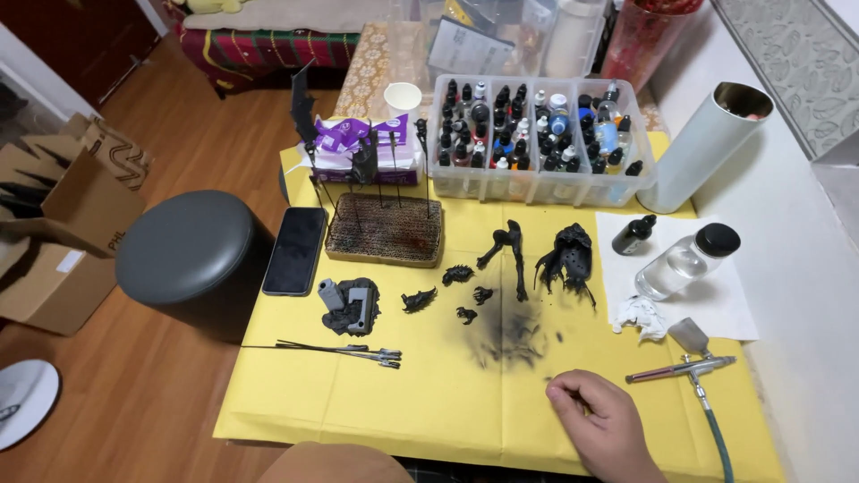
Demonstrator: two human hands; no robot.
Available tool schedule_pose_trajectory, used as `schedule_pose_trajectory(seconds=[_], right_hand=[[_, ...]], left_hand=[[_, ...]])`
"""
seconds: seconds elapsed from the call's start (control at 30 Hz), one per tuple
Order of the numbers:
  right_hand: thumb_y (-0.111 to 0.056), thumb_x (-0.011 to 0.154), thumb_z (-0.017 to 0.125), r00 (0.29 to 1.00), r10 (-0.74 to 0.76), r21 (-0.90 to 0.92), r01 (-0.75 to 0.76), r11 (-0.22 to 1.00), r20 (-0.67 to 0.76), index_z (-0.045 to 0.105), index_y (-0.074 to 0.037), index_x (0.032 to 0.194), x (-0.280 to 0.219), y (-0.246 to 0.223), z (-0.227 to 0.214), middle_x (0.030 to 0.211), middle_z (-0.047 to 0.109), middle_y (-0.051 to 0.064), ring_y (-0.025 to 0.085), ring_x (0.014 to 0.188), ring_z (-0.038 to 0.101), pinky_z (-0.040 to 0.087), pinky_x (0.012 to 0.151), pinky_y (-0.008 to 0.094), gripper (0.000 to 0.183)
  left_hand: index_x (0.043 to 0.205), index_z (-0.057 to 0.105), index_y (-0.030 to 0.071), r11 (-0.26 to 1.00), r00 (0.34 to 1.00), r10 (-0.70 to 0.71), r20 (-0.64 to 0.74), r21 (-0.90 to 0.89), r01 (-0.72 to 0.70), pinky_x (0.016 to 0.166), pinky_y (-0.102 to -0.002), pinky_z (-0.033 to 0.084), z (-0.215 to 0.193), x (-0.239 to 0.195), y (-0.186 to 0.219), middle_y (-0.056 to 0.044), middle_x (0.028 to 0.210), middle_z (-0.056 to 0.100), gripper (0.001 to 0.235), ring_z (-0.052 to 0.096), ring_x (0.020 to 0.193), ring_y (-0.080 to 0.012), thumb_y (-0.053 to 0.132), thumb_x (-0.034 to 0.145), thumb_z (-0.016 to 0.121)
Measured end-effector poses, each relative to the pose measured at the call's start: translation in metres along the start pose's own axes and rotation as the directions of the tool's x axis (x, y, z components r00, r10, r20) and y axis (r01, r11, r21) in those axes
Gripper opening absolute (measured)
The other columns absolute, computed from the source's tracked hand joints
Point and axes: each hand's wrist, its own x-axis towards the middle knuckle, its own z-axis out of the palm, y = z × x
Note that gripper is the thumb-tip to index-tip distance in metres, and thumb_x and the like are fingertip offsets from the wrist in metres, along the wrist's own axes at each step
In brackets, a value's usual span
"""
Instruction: Preparing paint bottles for airbrushing by shaking them to mix the pigment and inspecting the labels.
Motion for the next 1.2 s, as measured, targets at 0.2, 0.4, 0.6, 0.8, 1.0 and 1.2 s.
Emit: schedule_pose_trajectory(seconds=[0.2, 0.4, 0.6, 0.8, 1.0, 1.2], right_hand=[[-0.011, 0.084, 0.075, 0.992, 0.128, 0.140, -0.124, 0.982, -0.018, 0.079, -0.002, 0.079, 0.013, 0.003, -0.006, 0.073, 0.078, 0.003, 0.010, 0.069, 0.066, 0.051, 0.062, 0.025, 0.012], [-0.013, 0.091, 0.069, 0.987, -0.101, -0.216, 0.072, 0.974, -0.127, 0.080, -0.009, 0.104, 0.110, -0.113, -0.031, 0.100, 0.079, 0.004, 0.016, 0.096, 0.071, 0.054, 0.090, 0.031, 0.018], [-0.010, 0.094, 0.071, 0.966, -0.256, -0.263, 0.241, 0.934, -0.024, 0.077, -0.009, 0.104, 0.275, -0.116, 0.010, 0.085, 0.073, 0.009, 0.026, 0.083, 0.069, 0.053, 0.082, 0.042, 0.012], [-0.030, 0.094, 0.064, 0.966, -0.012, -0.604, 0.170, 0.779, 0.257, 0.081, -0.019, 0.106, 0.360, -0.110, 0.069, 0.110, 0.070, 0.004, 0.027, 0.100, 0.065, 0.049, 0.081, 0.044, 0.024], [-0.040, 0.094, 0.068, 0.922, 0.165, -0.763, 0.180, 0.621, 0.351, 0.078, -0.014, 0.093, 0.375, -0.121, 0.093, 0.092, 0.075, 0.006, 0.028, 0.085, 0.067, 0.050, 0.069, 0.043, 0.028], [-0.036, 0.097, 0.065, 0.904, 0.111, -0.731, 0.256, 0.632, 0.413, 0.078, -0.013, 0.092, 0.372, -0.119, 0.090, 0.104, 0.068, 0.006, 0.027, 0.094, 0.064, 0.050, 0.080, 0.042, 0.026]], left_hand=[[0.121, 0.059, -0.020, 0.145, -0.468, 0.884, 0.015, 0.942, 0.304, 0.062, -0.042, 0.052, 0.172, 0.057, 0.176, -0.019, 0.077, 0.058, 0.038, 0.058, 0.058, -0.0255, -0.017, 0.084, 0.049], [0.071, 0.055, 0.011, -0.325, -0.628, 0.685, -0.369, 0.617, -0.717, 0.052, -0.042, 0.044, -0.071, -0.038, 0.151, -0.006, 0.068, 0.059, 0.037, 0.059, 0.062, -0.0300, 0.032, 0.102, 0.059], [0.068, 0.055, 0.016, -0.229, -0.383, 0.778, -0.499, 0.342, -0.911, 0.056, -0.032, 0.050, -0.072, 0.001, 0.162, 0.002, 0.057, 0.049, 0.039, 0.061, 0.061, -0.0208, 0.038, 0.100, 0.058], [0.067, 0.056, 0.010, -0.221, -0.365, 0.804, -0.470, 0.335, -0.916, 0.058, -0.041, 0.045, -0.075, -0.001, 0.160, -0.004, 0.067, 0.063, 0.039, 0.062, 0.065, -0.0267, 0.032, 0.099, 0.057], [0.066, 0.049, 0.011, -0.210, -0.355, 0.798, -0.487, 0.328, -0.921, 0.060, -0.043, 0.044, -0.068, 0.002, 0.163, -0.004, 0.066, 0.058, 0.043, 0.058, 0.064, -0.0296, 0.034, 0.101, 0.057], [0.067, 0.053, 0.010, -0.225, -0.356, 0.786, -0.506, 0.302, -0.926, 0.060, -0.044, 0.045, -0.066, 0.002, 0.163, -0.005, 0.067, 0.060, 0.041, 0.060, 0.067, -0.0294, 0.033, 0.100, 0.057]])
